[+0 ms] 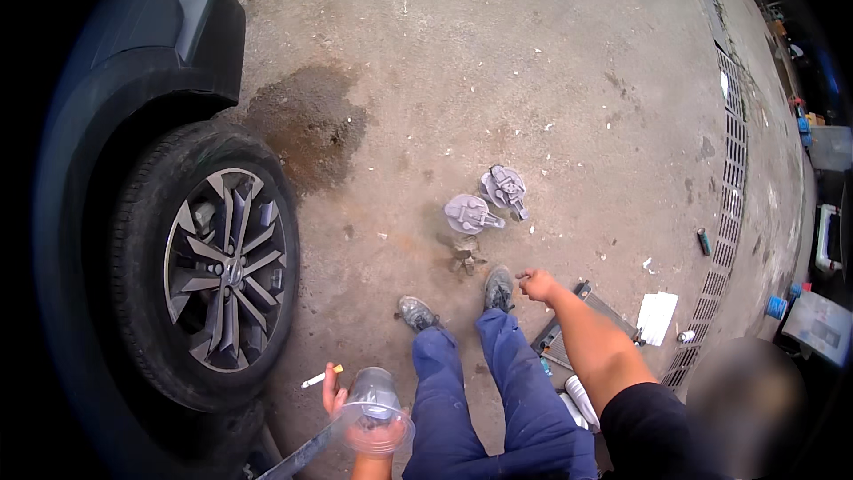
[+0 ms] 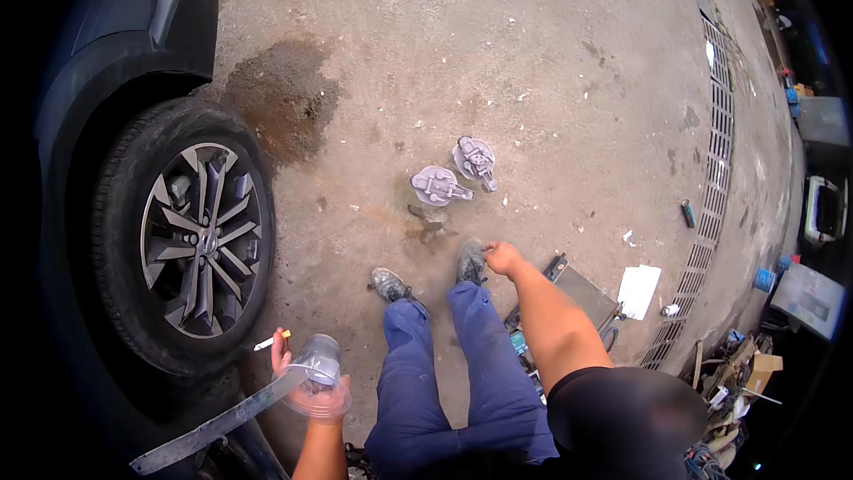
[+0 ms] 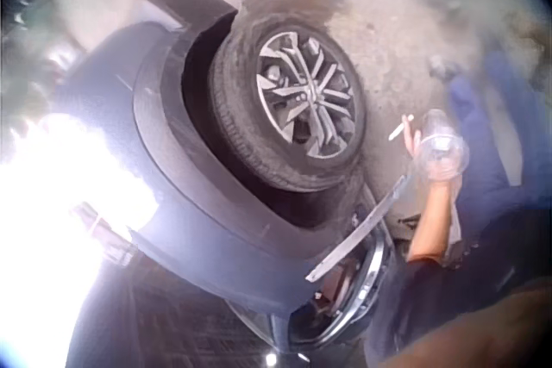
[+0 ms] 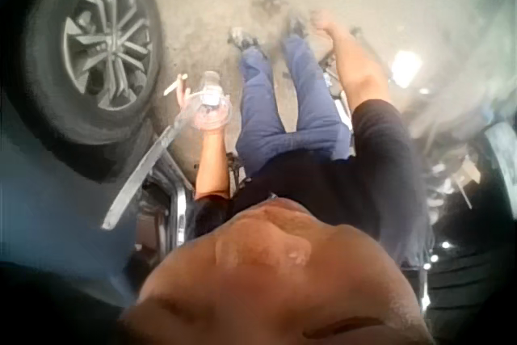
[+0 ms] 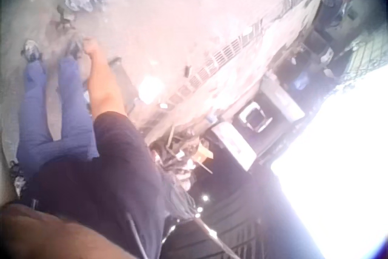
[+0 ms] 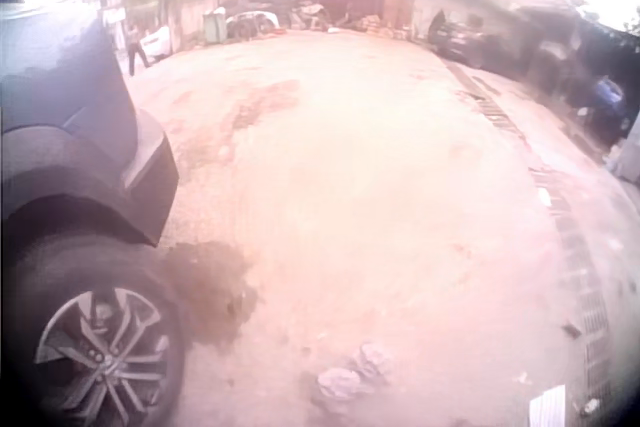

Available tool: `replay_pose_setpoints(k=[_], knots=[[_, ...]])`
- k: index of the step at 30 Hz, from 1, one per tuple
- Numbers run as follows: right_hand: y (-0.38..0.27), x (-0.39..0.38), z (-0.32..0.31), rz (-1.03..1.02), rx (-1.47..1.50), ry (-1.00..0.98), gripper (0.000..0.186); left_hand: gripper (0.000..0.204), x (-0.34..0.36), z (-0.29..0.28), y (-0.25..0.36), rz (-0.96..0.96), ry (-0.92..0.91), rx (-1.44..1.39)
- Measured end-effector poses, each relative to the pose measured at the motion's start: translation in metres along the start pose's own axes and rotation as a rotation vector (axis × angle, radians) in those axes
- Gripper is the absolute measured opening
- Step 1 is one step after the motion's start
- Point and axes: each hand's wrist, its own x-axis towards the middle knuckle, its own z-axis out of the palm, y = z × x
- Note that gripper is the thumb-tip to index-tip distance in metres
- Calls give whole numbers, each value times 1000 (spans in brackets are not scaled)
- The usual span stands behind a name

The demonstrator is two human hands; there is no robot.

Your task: The person walks from a cluttered indoor workshop to an outdoor area, carrying a clear plastic cup and a paint spray gun. They pour a blue liquid from the spray gun into the cup and use a metal spatula to stir the mixture. The person repeatedly pours the blue liquid back and forth between the cup and the spray gun while stirring.

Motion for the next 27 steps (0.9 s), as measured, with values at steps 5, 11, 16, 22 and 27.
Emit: replay_pose_setpoints(k=[5,11,16,22,27], knots=[[-58,128,15,-125,-437,231,76,91,-19,44,-41,-106,81,49],[-79,172,-2,-50,-443,194,71,93,-26,70,-52,-187,135,63],[-76,168,-5,-74,-208,19,69,94,-33,64,-49,-218,99,116],[-102,94,13,-176,-70,-108,68,92,-36,33,-21,-213,186,88],[-40,-52,-51,-440,249,42,52,87,-20,10,19,-153,238,4]])
